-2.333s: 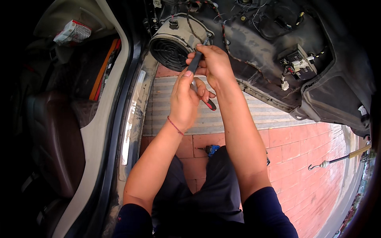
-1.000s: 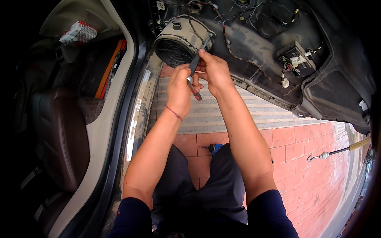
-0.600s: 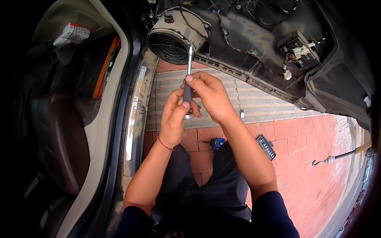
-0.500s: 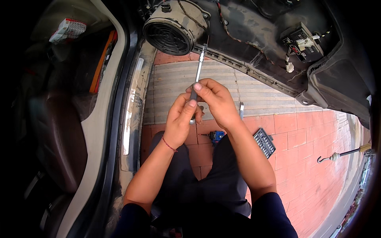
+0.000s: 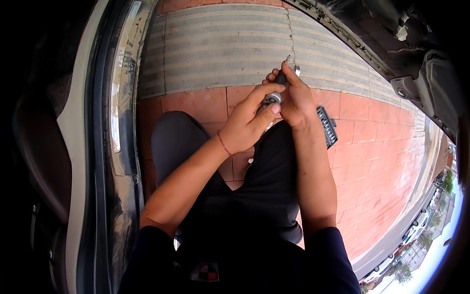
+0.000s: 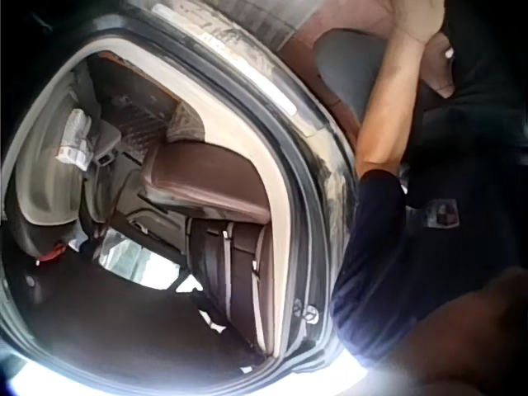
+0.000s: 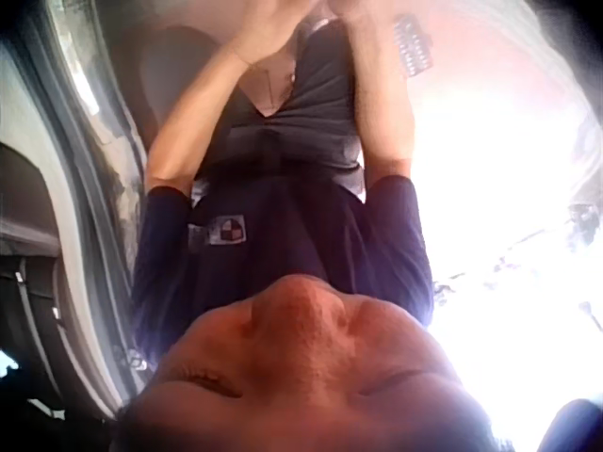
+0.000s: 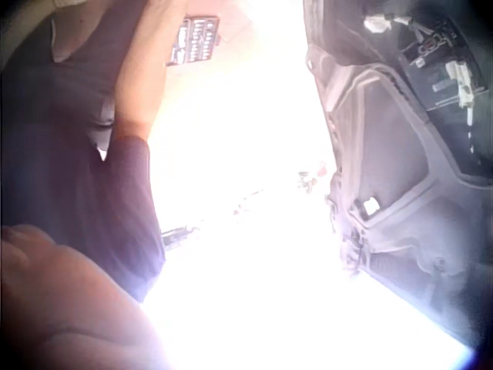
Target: The person removes an audio speaker from a car door using an electric drill and then positions a gray protective cover onto the door panel by hand.
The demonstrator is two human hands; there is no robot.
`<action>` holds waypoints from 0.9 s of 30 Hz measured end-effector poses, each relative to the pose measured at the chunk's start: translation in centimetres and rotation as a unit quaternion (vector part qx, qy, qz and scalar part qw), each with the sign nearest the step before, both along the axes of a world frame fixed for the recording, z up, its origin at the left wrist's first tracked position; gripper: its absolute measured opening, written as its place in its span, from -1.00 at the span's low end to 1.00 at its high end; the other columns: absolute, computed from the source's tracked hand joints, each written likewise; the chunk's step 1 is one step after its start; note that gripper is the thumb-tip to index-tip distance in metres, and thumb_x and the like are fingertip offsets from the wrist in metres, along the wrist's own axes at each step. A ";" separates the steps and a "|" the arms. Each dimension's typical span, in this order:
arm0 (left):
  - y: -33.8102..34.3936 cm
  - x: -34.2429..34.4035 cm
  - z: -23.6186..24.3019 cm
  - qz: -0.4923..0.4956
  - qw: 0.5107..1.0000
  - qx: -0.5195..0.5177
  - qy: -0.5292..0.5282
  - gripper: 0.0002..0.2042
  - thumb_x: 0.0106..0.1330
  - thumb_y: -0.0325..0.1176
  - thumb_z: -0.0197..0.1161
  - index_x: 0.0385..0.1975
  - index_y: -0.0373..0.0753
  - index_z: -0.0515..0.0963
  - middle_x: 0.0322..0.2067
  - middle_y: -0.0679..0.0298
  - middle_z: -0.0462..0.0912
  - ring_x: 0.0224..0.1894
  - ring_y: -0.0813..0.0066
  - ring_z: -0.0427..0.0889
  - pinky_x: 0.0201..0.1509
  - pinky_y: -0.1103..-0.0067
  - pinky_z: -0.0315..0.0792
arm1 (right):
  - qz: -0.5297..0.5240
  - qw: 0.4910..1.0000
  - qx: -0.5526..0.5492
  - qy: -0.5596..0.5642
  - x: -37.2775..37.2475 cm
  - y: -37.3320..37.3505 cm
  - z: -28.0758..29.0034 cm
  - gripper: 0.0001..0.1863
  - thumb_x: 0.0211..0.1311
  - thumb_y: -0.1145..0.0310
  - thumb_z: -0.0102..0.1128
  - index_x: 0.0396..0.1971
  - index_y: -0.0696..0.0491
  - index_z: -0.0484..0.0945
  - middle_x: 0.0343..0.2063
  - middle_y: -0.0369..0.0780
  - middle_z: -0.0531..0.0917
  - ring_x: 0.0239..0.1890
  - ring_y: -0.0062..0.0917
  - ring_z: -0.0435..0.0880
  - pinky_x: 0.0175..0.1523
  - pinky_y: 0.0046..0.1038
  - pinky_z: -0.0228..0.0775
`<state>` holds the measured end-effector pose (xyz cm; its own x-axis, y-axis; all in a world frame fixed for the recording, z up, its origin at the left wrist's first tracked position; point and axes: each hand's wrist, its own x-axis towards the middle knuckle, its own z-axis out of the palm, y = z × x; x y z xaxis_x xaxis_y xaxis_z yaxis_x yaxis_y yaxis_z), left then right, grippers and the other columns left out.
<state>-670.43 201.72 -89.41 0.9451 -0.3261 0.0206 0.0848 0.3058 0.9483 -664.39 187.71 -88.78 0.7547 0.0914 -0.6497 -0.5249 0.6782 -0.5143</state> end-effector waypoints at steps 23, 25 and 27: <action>-7.2 11.4 -19.7 -0.099 0.898 0.430 -0.002 -0.47 0.25 -0.48 0.09 0.29 -0.26 0.34 -0.06 -0.08 0.63 -0.05 0.08 0.65 0.12 0.38 0.50 | 0.332 0.871 -0.361 -0.004 -7.3 -12.6 -14.4 -0.63 0.36 0.11 0.20 -0.18 0.16 0.56 -0.43 -0.25 0.62 -0.46 -0.59 0.56 -0.33 -0.52 0.42; -8.1 10.4 -19.7 -0.063 0.883 0.465 0.001 -0.47 0.24 -0.44 0.10 0.29 -0.24 0.35 0.02 -0.12 0.59 0.05 0.00 0.60 0.17 0.36 0.47 | 0.300 0.880 -0.369 0.008 -9.2 -13.2 -17.9 -0.77 0.28 0.33 0.18 -0.22 0.19 0.54 -0.44 -0.21 0.62 -0.44 -0.53 0.60 -0.33 -0.48 0.45; -7.4 9.1 -20.3 -0.043 0.845 0.531 0.037 -0.51 0.25 -0.34 0.13 0.22 -0.25 0.40 0.12 -0.14 0.52 0.10 -0.05 0.58 0.18 0.28 0.46 | 0.294 0.869 -0.396 0.025 -11.4 -13.7 -20.4 -0.79 0.23 0.35 0.20 -0.27 0.19 0.53 -0.45 -0.20 0.61 -0.43 -0.51 0.61 -0.32 -0.45 0.47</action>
<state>-661.28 194.37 -109.67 0.9028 -0.1919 -0.3849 0.1338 -0.7251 0.6755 -675.77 174.02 -109.19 0.6974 -0.0386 -0.7157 -0.6965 -0.2721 -0.6640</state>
